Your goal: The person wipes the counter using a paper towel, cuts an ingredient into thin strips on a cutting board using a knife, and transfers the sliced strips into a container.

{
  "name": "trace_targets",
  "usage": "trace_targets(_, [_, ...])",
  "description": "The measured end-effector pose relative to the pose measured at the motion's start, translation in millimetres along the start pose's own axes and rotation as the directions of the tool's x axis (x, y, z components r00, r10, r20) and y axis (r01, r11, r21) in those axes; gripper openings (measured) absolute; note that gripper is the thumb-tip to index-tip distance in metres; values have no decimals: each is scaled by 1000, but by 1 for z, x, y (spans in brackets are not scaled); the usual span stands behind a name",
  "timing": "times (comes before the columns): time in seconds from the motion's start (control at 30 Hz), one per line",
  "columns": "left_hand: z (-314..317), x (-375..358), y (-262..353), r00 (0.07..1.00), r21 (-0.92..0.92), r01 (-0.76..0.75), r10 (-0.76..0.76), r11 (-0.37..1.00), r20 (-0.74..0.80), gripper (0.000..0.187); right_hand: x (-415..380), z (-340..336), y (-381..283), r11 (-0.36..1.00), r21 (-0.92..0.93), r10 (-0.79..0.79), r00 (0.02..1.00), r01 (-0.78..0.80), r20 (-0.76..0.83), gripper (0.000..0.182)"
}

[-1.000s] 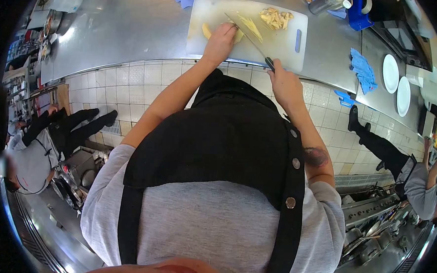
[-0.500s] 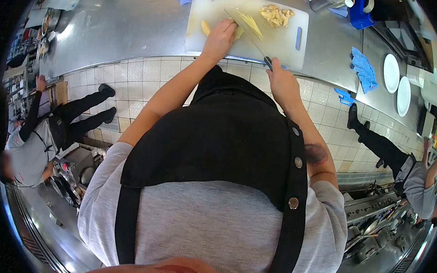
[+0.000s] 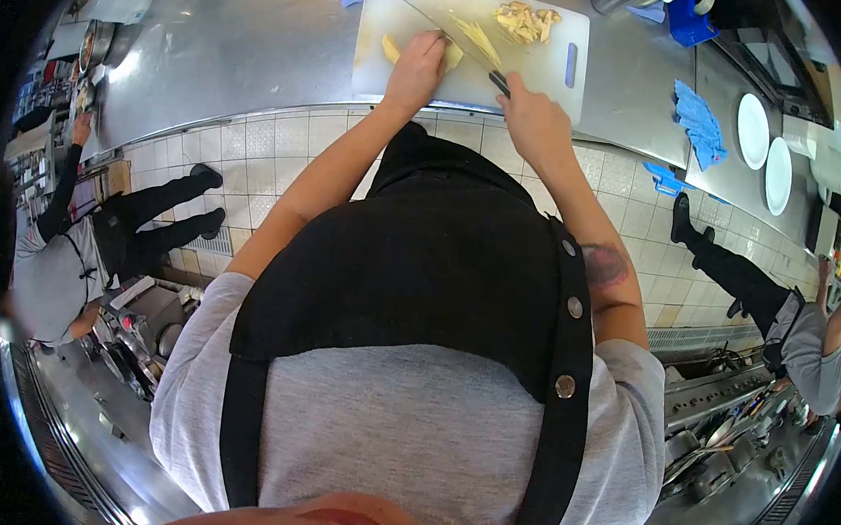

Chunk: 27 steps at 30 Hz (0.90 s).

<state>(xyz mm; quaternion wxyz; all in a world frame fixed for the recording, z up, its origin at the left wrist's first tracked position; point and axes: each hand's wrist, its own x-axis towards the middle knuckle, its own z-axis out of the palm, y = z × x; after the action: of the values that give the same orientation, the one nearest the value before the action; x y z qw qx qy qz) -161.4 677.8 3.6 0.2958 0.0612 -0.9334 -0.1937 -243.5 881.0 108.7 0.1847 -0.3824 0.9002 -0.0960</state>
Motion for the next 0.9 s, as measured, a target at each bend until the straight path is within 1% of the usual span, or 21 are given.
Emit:
trace_targets(0.17, [2, 0, 0, 1000, -5, 15, -15, 1000, -9, 32, -35, -2, 8, 998, 53, 44, 998, -45, 36, 25])
trace_targets(0.27, [1, 0, 2, 1000, -8, 16, -17, 1000, -3, 33, -42, -2, 13, 994, 80, 63, 995, -69, 81, 25])
trace_targets(0.37, [1, 1, 0, 1000, -17, 18, -18, 1000, 1, 33, -42, 7, 16, 994, 89, 50, 996, -57, 76, 24])
trace_targets(0.47, [3, 0, -2, 1000, -25, 24, -23, 999, 7, 33, -28, 20, 19, 997, 77, 18, 998, -22, 61, 29])
trace_targets(0.6, [2, 1, 0, 1000, -41, 13, -14, 999, -23, 32, 1, 43, 15, 994, 106, 4, 1000, -6, 17, 27])
trace_targets(0.67, [1, 2, 0, 1000, -39, 18, -18, 999, -12, 31, 14, 47, 12, 993, 115, -17, 1000, 19, -22, 27])
trace_targets(0.77, [2, 0, 0, 1000, -26, 10, -10, 1000, -4, 31, 28, 30, 7, 997, 60, -38, 999, 40, -35, 27])
trace_targets(0.9, [-1, -1, 1, 1000, -7, 11, -11, 1000, 3, 33, 10, 0, -4, 999, 36, 3, 1000, -3, 11, 27])
